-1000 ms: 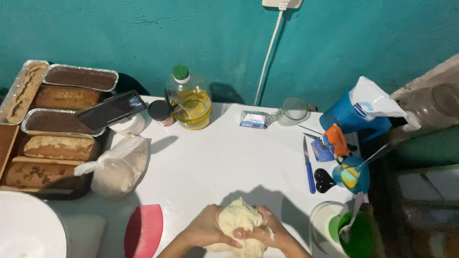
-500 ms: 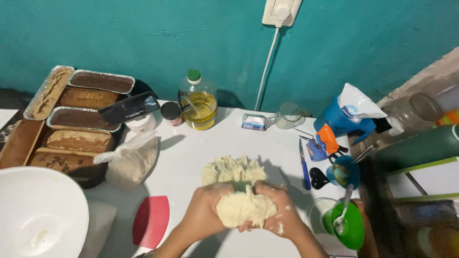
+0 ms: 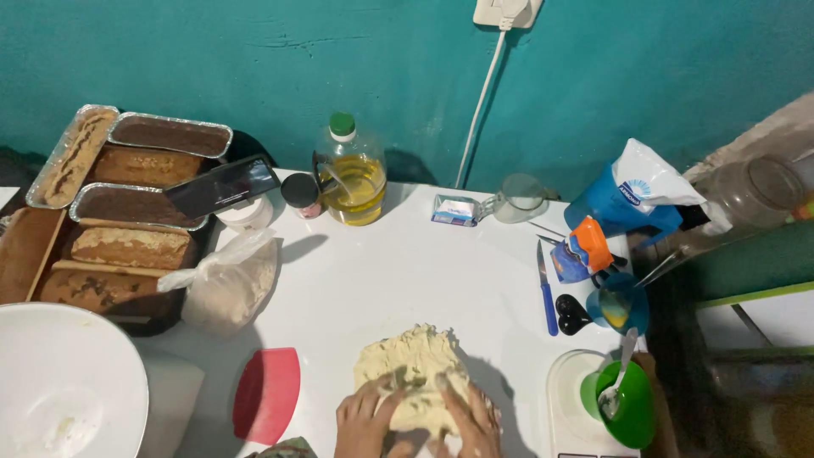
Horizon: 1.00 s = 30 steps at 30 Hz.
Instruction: Kneading dough on a white table as part of a food preparation task.
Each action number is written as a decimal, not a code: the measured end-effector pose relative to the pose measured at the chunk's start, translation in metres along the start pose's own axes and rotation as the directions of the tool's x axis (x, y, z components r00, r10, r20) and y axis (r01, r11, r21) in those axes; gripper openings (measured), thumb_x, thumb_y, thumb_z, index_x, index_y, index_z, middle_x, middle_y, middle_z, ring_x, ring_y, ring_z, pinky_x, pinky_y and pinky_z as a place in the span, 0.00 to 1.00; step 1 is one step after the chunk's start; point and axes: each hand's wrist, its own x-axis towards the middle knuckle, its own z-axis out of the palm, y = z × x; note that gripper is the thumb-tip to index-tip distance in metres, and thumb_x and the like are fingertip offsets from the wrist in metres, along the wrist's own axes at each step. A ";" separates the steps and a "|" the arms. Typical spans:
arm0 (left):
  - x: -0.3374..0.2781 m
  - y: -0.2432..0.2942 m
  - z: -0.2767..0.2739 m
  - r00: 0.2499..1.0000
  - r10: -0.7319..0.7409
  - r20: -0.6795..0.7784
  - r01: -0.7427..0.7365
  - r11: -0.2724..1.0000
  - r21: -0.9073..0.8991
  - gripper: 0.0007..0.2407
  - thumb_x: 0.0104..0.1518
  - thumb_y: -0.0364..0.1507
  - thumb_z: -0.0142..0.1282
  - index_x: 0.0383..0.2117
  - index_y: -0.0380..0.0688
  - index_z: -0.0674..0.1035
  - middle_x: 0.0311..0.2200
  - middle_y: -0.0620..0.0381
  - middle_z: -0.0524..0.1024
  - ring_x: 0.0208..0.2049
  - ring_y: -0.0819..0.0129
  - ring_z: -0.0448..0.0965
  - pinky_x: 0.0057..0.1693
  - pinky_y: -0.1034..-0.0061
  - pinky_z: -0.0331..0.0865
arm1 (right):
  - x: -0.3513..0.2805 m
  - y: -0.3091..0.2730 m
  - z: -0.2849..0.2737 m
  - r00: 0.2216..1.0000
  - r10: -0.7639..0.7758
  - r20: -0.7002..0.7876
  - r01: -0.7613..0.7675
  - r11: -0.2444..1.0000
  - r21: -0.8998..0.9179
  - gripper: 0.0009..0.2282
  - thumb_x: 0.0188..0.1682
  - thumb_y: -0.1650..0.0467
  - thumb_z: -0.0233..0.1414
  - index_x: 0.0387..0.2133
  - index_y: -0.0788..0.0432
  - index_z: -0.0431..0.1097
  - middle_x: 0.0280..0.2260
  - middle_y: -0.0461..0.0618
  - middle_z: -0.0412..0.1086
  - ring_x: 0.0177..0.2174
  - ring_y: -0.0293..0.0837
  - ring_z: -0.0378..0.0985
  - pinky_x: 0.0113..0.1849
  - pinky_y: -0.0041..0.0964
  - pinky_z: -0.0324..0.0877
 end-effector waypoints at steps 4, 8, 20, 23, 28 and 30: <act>0.083 0.019 -0.038 0.993 -0.095 -0.067 0.092 0.995 -0.034 0.24 0.63 0.49 0.42 0.60 0.52 0.73 0.65 0.48 0.67 0.64 0.50 0.62 0.60 0.51 0.52 | 0.126 -0.042 -0.029 0.998 0.033 -0.062 -0.040 0.992 -0.123 0.22 0.54 0.59 0.46 0.62 0.46 0.65 0.63 0.67 0.57 0.62 0.65 0.55 0.59 0.62 0.48; 0.145 0.009 -0.046 0.947 -0.233 0.220 0.239 0.971 -0.002 0.26 0.62 0.47 0.47 0.62 0.46 0.68 0.59 0.53 0.69 0.61 0.56 0.64 0.62 0.52 0.54 | 0.192 -0.034 -0.027 0.988 -0.112 -0.104 0.083 0.965 -0.247 0.18 0.54 0.62 0.46 0.57 0.48 0.68 0.55 0.65 0.64 0.55 0.65 0.63 0.54 0.62 0.55; 0.261 -0.012 -0.073 0.699 -0.654 0.289 0.693 0.522 -0.497 0.23 0.62 0.46 0.55 0.31 0.31 0.83 0.22 0.41 0.79 0.29 0.48 0.81 0.40 0.56 0.74 | 0.308 -0.089 -0.098 0.928 -0.314 -0.201 0.313 0.949 -0.034 0.07 0.51 0.67 0.57 0.31 0.58 0.76 0.26 0.62 0.74 0.28 0.63 0.77 0.31 0.54 0.71; 0.253 0.003 -0.114 0.949 -0.313 0.051 0.277 0.743 -0.609 0.16 0.61 0.41 0.55 0.40 0.40 0.84 0.32 0.44 0.81 0.36 0.48 0.80 0.45 0.63 0.72 | 0.264 -0.096 -0.112 0.837 -0.426 -0.343 0.434 0.899 -0.057 0.07 0.48 0.68 0.58 0.36 0.58 0.77 0.36 0.57 0.77 0.36 0.59 0.80 0.38 0.49 0.73; 0.108 -0.017 -0.033 0.984 0.169 0.057 -0.156 0.971 -0.181 0.29 0.57 0.43 0.53 0.65 0.45 0.68 0.66 0.46 0.61 0.66 0.47 0.58 0.65 0.48 0.51 | 0.140 -0.029 -0.046 0.895 -0.436 -0.097 0.411 0.888 -0.206 0.22 0.44 0.58 0.60 0.51 0.51 0.73 0.55 0.61 0.65 0.56 0.63 0.63 0.53 0.64 0.55; 0.044 -0.042 0.006 0.957 0.199 0.210 -0.191 0.980 -0.057 0.33 0.57 0.50 0.53 0.67 0.49 0.62 0.70 0.46 0.52 0.70 0.45 0.49 0.66 0.44 0.43 | 0.104 0.005 -0.018 0.890 -0.456 -0.005 0.436 0.853 -0.286 0.26 0.44 0.53 0.59 0.55 0.50 0.70 0.60 0.64 0.58 0.60 0.68 0.54 0.56 0.72 0.47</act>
